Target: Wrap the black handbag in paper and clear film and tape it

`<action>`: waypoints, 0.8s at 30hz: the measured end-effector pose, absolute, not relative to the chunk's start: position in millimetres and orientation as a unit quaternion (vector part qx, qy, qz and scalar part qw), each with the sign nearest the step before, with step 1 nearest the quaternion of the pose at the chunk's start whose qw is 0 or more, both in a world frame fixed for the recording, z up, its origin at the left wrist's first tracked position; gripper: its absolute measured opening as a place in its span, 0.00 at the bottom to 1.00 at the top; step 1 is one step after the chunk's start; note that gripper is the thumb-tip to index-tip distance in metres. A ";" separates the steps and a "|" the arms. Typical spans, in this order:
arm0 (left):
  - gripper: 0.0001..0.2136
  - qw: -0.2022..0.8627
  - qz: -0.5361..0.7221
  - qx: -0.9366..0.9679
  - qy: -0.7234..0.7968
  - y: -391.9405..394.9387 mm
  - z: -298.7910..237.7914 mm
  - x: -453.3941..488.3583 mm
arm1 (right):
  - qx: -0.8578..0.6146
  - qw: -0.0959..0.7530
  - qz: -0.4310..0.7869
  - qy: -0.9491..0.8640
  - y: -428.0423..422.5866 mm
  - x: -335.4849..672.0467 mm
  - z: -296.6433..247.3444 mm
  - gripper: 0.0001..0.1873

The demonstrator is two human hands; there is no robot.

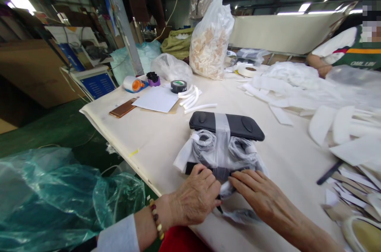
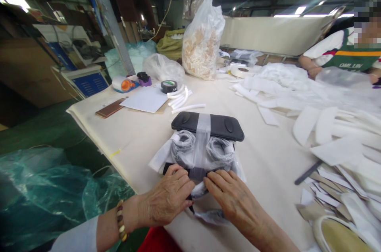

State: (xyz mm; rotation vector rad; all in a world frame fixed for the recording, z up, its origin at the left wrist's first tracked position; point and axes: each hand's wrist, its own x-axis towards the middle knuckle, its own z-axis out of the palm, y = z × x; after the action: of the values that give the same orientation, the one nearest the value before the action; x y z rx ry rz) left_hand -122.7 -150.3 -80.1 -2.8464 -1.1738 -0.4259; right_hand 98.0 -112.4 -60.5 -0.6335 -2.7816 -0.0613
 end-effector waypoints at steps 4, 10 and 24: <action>0.08 -0.004 -0.113 -0.914 -0.390 -154.1 -64.9 -124.5 | -0.211 0.193 -0.034 -0.958 -110.5 89.9 -64.2 0.20; 0.08 0.093 -0.087 -0.869 -0.478 -164.6 -72.4 -90.8 | -0.237 0.228 -0.014 -0.944 -114.7 86.8 -70.0 0.22; 0.13 0.248 -0.198 -0.869 -0.379 -146.3 -108.7 -87.9 | -0.327 0.247 -0.065 -0.910 -128.5 79.2 -77.2 0.06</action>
State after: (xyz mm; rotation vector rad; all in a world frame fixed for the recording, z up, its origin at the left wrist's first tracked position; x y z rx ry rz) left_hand -87.9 -146.3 -108.7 -2.3691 -1.0318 -0.5404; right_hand 79.2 -128.5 -77.2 -0.8928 -2.4814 -0.1763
